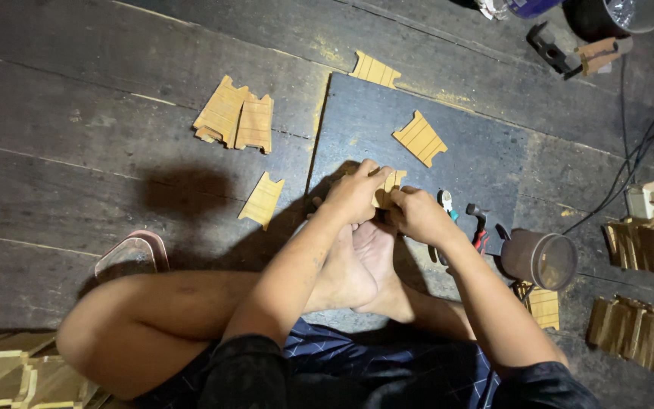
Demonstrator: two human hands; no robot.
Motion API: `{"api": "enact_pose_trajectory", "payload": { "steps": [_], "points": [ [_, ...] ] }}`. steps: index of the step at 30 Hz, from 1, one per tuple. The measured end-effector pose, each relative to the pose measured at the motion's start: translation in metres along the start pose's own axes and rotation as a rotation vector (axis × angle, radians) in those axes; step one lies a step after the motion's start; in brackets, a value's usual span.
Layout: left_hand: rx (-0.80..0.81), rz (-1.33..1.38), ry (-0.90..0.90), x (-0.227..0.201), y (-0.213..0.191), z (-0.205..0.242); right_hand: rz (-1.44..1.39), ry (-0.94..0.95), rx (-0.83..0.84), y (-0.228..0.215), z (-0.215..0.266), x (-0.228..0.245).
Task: The person sits on the floor and assembles small wooden pieces into a larger structure. They use a hammer to drive nails into the wood and occasionally use pliers to adjust or remove nails. The person stacks completed pieces aside and continues working on new units.
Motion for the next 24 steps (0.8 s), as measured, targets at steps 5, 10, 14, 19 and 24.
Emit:
{"api": "enact_pose_trajectory", "payload": {
  "steps": [5,10,14,19,24],
  "points": [
    [-0.002,-0.017,0.004,0.003,0.003,-0.003,-0.013,-0.001,0.025,-0.005,0.002,0.003],
    [-0.004,0.021,0.006,-0.006,-0.008,0.009,-0.046,-0.005,0.019,0.002,-0.003,-0.01],
    [0.001,0.01,-0.004,-0.002,-0.004,0.004,-0.038,0.007,0.043,0.005,-0.004,-0.01],
    [0.0,0.003,-0.002,0.0,-0.001,0.002,0.03,0.017,0.038,0.002,-0.006,0.004],
    [0.002,0.002,-0.008,-0.001,0.001,0.001,-0.009,-0.017,0.007,-0.012,0.0,0.019]
  ]
}}
Point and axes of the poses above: each hand's wrist, its own z-axis away from the middle knuckle, its own y-axis out of the palm, x = y × z, the point moved 6 cm from there along -z, towards the middle knuckle, and after that the axes turned 6 degrees about x, right-handed, at the moved point
